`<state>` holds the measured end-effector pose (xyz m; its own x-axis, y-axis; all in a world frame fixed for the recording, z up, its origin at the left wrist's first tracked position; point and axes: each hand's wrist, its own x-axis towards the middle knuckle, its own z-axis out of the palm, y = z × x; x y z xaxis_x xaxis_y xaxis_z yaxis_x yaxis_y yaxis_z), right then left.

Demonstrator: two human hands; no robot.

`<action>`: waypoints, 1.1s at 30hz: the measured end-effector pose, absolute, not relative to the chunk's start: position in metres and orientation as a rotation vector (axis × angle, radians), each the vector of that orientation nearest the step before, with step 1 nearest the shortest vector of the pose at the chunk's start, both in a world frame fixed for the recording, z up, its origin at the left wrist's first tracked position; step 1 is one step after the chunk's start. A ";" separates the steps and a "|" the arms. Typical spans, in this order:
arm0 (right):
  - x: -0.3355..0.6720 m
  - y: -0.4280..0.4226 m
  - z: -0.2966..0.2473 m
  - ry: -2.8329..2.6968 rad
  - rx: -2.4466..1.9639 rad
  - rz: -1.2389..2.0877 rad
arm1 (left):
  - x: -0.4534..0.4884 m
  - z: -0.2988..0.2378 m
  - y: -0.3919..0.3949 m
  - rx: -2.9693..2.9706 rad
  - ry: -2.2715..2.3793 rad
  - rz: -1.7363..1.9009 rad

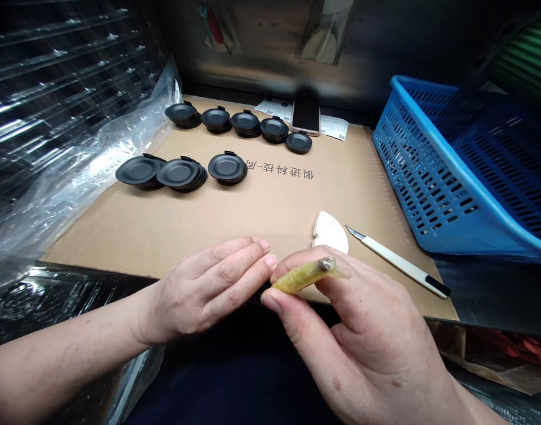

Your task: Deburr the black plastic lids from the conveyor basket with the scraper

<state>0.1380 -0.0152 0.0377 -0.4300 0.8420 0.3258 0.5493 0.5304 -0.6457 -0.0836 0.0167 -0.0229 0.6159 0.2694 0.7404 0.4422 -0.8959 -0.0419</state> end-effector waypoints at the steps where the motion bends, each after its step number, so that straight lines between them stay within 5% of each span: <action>1: 0.138 -0.016 0.037 -2.134 -1.125 0.602 | -0.084 -0.023 0.017 -2.624 -0.583 -1.152; 26: 0.130 -0.008 0.045 -2.284 -1.130 0.441 | -0.081 -0.022 0.017 -2.640 -0.518 -1.206; 33: 0.141 -0.006 0.040 -2.296 -1.071 0.662 | -0.082 -0.020 0.017 -2.604 -0.554 -1.127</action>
